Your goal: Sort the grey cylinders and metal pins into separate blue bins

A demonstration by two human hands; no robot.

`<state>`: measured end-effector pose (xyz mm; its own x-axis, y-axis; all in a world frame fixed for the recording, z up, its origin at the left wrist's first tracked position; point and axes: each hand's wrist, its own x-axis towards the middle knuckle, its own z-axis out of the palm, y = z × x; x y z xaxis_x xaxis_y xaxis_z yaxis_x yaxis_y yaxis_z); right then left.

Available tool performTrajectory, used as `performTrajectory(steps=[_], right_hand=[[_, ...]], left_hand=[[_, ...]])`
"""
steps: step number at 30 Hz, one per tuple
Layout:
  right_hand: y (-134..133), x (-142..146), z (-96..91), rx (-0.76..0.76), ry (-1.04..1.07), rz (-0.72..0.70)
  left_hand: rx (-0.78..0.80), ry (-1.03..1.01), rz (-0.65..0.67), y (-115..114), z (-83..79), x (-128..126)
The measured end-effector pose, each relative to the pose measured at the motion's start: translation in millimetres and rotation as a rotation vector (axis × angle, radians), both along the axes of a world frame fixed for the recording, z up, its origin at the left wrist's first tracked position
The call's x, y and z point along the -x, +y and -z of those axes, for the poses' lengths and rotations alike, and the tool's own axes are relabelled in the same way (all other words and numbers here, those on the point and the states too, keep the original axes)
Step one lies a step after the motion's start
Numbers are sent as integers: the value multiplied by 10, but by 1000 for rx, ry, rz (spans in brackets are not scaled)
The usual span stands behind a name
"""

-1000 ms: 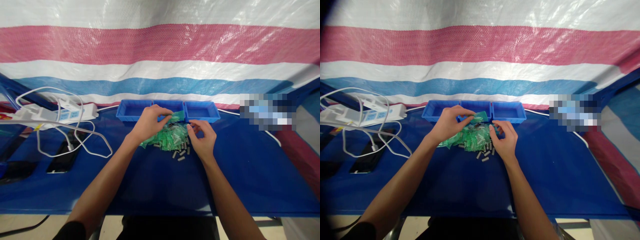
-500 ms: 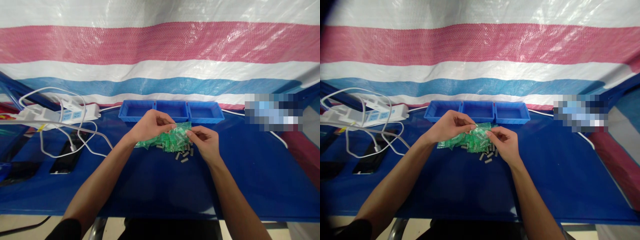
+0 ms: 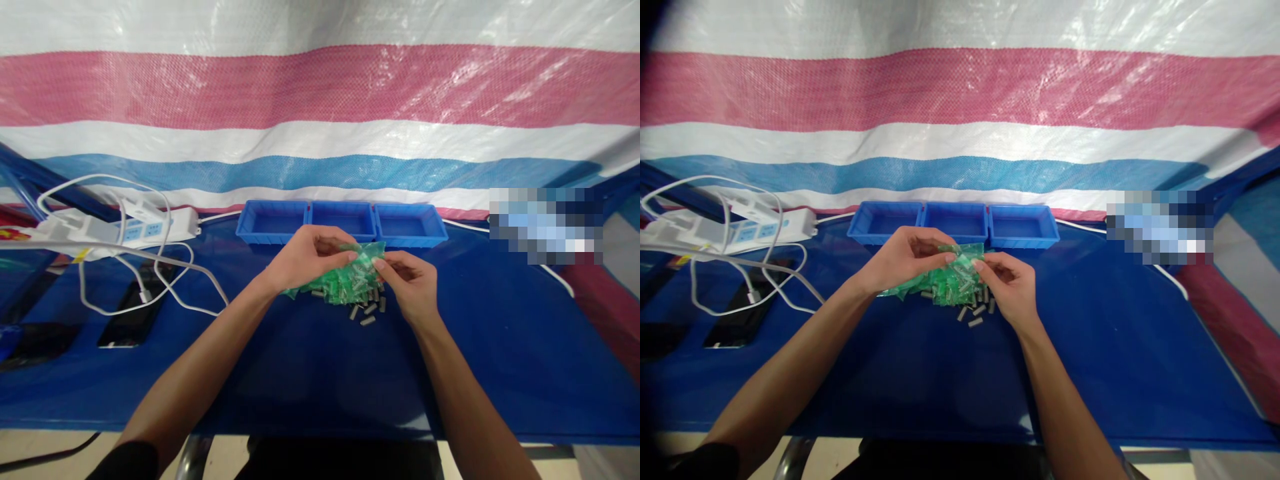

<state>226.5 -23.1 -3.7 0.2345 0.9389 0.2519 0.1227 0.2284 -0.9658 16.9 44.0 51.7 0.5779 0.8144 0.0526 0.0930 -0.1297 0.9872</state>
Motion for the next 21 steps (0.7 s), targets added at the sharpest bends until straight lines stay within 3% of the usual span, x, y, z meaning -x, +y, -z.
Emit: performTrajectory(steps=[3, 7, 11, 13, 16, 21], right_hand=[[-9, -4, 39, -34, -73, -8], [-10, -20, 54, -106, -303, 50], [8, -56, 47, -155, -546, 98], [16, -69, 59, -147, -633, 82], [23, -74, 101, -125, -698, 52], [35, -71, 159, -107, -743, 50]], left_hand=[[-140, 37, -69, -24, -70, 16], [-539, 199, -344, 74, -142, 187], [-825, 422, -559, 276, -55, 428], [-842, 529, -552, 354, 32, 501], [-815, 601, -430, 397, 138, 514], [-879, 593, -364, 340, 159, 406]])
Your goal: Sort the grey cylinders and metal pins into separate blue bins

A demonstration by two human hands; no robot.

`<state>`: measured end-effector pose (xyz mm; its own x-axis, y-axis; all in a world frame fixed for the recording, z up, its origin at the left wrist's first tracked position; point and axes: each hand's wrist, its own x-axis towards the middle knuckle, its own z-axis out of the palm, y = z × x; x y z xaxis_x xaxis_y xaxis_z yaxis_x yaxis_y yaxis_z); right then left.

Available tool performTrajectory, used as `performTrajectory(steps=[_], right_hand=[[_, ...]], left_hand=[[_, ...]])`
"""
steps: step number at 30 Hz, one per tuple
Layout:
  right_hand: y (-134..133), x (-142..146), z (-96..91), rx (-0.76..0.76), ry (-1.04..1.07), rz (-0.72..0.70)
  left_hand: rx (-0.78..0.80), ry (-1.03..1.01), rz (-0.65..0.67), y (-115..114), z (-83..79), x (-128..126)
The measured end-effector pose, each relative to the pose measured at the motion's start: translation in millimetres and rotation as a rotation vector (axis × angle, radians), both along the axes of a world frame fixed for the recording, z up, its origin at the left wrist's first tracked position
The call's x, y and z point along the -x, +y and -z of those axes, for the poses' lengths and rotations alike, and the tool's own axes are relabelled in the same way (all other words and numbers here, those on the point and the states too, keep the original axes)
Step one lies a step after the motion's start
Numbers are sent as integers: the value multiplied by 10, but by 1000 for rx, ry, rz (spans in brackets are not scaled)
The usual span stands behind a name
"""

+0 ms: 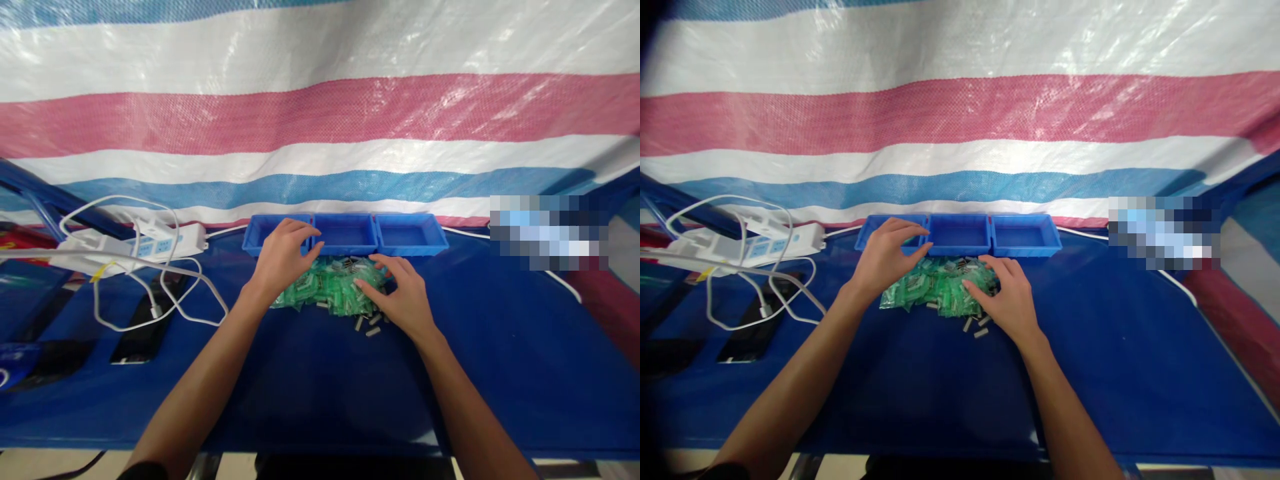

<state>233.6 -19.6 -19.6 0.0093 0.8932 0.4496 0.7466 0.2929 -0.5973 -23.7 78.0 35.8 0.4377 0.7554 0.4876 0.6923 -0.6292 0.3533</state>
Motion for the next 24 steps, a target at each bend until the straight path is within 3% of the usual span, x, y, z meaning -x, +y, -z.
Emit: performTrajectory(steps=[8, 13, 19, 24], right_hand=[[14, 7, 19, 21, 73, 41], [20, 36, 35, 94, 282, 43], [17, 67, 7, 155, 601, 97], [19, 61, -45, 145, 697, 127]], left_hand=[[133, 48, 267, -167, -42, -193], [241, 123, 396, -271, -38, -310], [277, 105, 342, -296, -6, -339], [304, 48, 318, -285, 7, -331]])
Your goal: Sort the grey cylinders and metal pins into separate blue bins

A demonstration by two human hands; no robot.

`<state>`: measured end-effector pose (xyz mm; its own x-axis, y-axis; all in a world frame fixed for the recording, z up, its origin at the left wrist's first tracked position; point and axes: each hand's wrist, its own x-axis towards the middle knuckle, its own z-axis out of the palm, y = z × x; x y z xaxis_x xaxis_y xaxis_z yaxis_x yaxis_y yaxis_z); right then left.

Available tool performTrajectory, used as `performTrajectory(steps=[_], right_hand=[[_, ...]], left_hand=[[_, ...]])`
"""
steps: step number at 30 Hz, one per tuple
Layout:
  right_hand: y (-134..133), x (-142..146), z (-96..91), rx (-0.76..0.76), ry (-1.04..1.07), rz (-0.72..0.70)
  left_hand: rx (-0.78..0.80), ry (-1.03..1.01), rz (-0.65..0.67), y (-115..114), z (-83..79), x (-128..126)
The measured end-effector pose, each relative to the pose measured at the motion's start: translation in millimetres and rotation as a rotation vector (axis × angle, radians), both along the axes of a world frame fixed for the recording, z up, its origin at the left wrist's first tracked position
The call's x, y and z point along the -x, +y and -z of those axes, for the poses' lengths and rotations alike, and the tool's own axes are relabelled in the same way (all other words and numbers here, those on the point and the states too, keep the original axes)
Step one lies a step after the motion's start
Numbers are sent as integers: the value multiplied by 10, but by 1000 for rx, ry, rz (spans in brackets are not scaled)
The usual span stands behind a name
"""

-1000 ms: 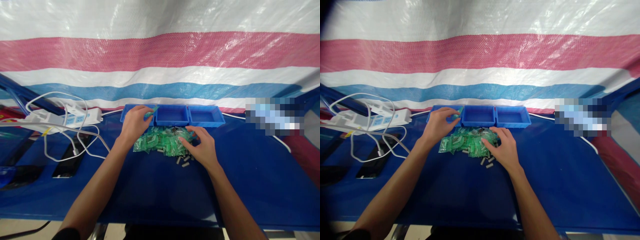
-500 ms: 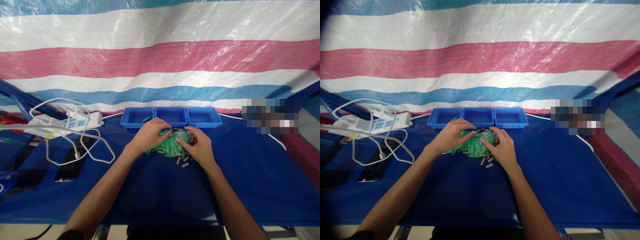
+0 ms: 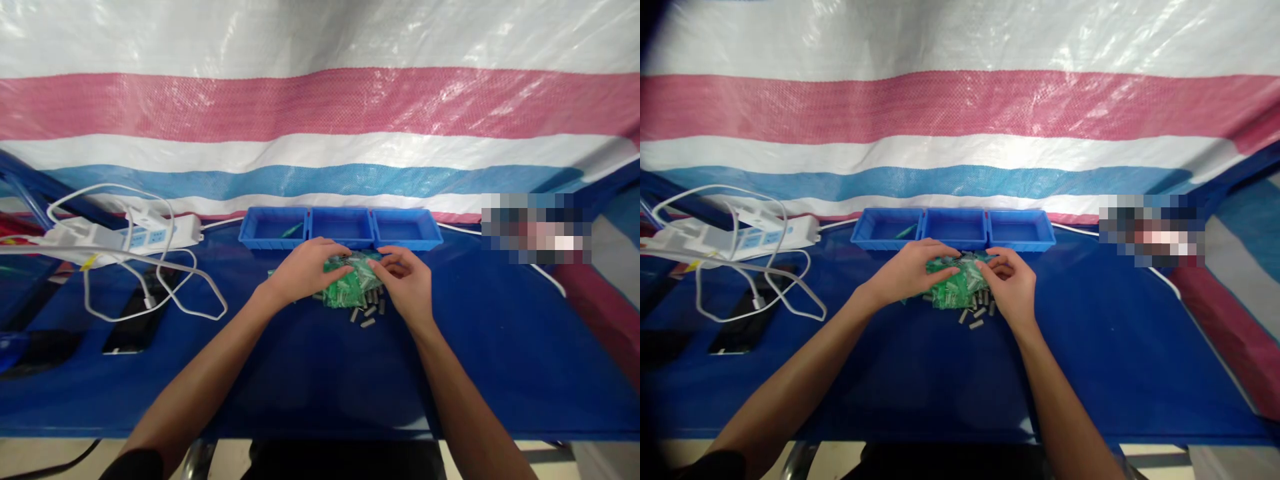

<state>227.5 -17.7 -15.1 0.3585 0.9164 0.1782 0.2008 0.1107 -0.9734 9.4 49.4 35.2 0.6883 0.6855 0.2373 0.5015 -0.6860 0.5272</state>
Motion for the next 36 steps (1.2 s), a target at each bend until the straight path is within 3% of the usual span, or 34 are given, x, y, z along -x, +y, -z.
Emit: performTrajectory(steps=[5, 10, 14, 26, 30, 33, 36], right_hand=[[-9, 27, -69, -93, 60, 51], [-35, 83, -130, -190, 148, 76], [-39, 79, -112, -211, 210, -1], [-27, 88, -54, -204, 282, -79], [-37, 89, -59, -177, 229, -82], [-46, 86, -51, -151, 207, -82], [-45, 79, -33, -133, 199, -79]], left_hand=[[57, -71, -21, -20, -35, -32], [297, -245, -55, -63, -109, -72], [436, -358, -73, -62, -102, -80], [569, -496, -116, -102, -23, -149], [372, -454, -198, -62, -146, -37], [7, -355, -346, 33, -231, 134], [-335, -180, -496, 162, -206, 303]])
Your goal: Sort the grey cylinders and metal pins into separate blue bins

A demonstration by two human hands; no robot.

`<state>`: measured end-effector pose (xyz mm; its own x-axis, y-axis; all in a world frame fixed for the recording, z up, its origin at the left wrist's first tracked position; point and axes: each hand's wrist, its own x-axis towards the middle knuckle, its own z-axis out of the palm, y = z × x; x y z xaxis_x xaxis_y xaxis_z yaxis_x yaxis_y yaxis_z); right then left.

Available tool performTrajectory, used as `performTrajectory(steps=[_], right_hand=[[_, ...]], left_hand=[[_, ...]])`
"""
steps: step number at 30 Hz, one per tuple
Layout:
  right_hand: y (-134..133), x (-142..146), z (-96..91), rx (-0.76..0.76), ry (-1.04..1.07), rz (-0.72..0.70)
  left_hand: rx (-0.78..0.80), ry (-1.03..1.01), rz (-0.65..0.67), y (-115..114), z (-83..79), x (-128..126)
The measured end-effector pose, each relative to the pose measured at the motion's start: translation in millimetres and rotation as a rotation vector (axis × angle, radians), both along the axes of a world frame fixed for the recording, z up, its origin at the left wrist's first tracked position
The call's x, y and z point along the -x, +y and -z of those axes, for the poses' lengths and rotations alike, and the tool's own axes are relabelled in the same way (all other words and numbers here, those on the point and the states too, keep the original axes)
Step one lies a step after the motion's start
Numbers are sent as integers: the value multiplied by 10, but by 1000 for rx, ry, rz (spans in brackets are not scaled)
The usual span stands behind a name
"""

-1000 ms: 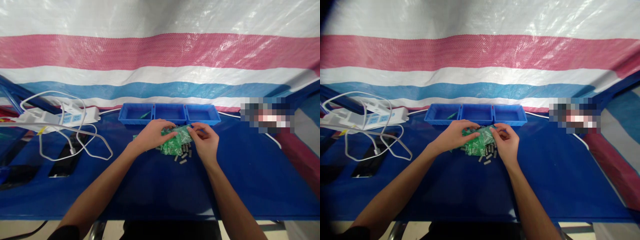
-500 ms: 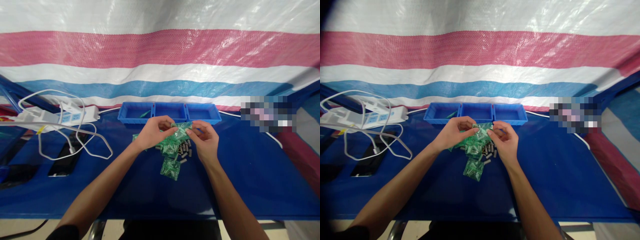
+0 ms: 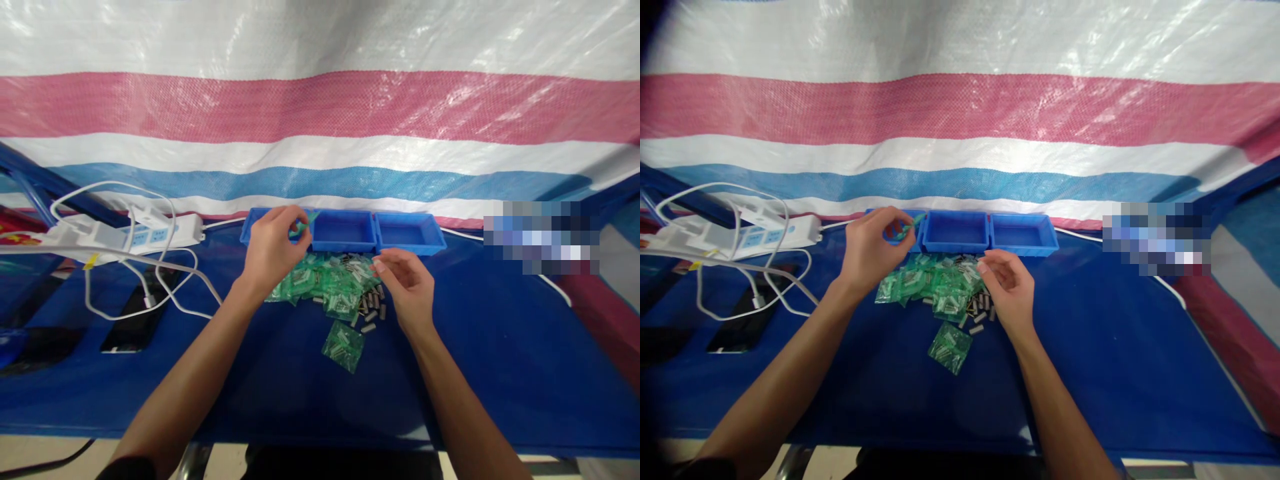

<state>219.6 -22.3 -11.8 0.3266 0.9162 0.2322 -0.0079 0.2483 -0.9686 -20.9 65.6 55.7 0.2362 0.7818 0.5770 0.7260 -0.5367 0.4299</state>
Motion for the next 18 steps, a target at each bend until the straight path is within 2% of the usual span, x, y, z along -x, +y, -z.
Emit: performTrajectory(steps=[2, 7, 9, 12, 14, 15, 18], right_hand=[[5, -5, 11, 14, -18, 16], [20, -14, -4, 33, -63, 60], [25, -21, -26, 30, -81, 81], [33, -48, -53, 12, -92, 107], [40, -81, -57, 11, -100, 111], [43, -101, -54, 19, -110, 110], [54, -160, -36, 64, -146, 105]], left_hand=[[-14, 167, -63, 75, 76, 73], [228, 444, -82, 128, 257, 80], [224, 438, -81, 104, 263, 39], [110, 305, -54, 53, 206, -27], [71, 210, 21, 13, 148, -61], [79, 184, 99, -8, 118, -76], [208, 215, 460, -85, 40, -128]])
